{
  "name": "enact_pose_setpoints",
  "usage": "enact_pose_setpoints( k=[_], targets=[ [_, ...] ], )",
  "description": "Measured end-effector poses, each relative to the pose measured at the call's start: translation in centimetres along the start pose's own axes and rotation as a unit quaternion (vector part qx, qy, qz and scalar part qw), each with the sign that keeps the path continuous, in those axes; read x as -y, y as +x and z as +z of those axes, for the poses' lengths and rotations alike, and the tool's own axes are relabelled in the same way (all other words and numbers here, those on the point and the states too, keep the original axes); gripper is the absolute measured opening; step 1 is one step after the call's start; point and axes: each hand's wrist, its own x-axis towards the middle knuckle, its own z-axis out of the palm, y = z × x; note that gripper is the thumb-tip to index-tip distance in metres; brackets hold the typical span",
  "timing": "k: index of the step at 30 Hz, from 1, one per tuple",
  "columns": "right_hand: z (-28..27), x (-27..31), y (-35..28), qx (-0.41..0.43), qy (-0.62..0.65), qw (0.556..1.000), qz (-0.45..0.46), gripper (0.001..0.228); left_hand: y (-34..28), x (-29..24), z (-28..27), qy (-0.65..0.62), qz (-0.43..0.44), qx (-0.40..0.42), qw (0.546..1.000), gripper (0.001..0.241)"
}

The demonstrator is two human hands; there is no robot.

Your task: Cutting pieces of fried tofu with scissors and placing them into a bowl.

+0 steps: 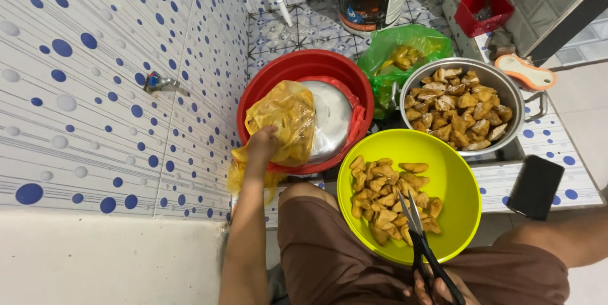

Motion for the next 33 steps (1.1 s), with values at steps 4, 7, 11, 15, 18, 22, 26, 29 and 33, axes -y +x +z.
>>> enact_pose_setpoints(
  k=[4, 7, 11, 15, 18, 22, 26, 29, 33],
  targets=[
    [0.7, 0.8, 0.4, 0.025, -0.002, 1.0, -0.017, 0.052, -4.0, -4.1, -2.7, -0.04, 0.049, 0.041, 0.997, 0.053],
    [1.2, 1.4, 0.7, 0.007, -0.024, 1.0, 0.007, 0.055, -4.4, -5.4, -3.1, 0.036, 0.075, 0.068, 0.994, 0.016],
    [0.5, 0.8, 0.5, 0.007, -0.012, 1.0, 0.015, 0.054, -3.9, -4.8, -1.6, 0.1, 0.071, 0.082, 0.989, 0.01],
    [0.6, 0.9, 0.4, -0.008, -0.01, 0.999, 0.034, 0.054, -3.9, -4.4, -0.7, 0.075, 0.134, -0.003, 0.988, 0.003],
    [0.6, 0.8, 0.1, -0.023, -0.007, 0.999, 0.034, 0.055, -4.9, -5.4, -2.1, 0.049, 0.113, -0.024, 0.992, 0.007],
    [0.8, 1.0, -0.1, -0.034, 0.009, 0.999, 0.026, 0.051, -6.5, -6.8, -5.4, -0.056, 0.063, -0.083, 0.993, 0.016],
    [1.4, 1.5, 0.4, -0.033, 0.004, 0.999, 0.043, 0.054, -8.9, -8.2, -8.9, -0.102, 0.02, -0.135, 0.985, 0.025],
    [2.0, 1.6, 0.6, -0.045, -0.012, 0.998, 0.046, 0.054, -11.5, -10.4, -9.7, -0.436, -0.023, -0.057, 0.898, 0.026],
    [2.6, 1.3, 0.9, -0.033, -0.047, 0.996, 0.061, 0.057, -14.7, -12.3, -6.5, -0.64, -0.086, 0.127, 0.753, 0.027]
  ],
)
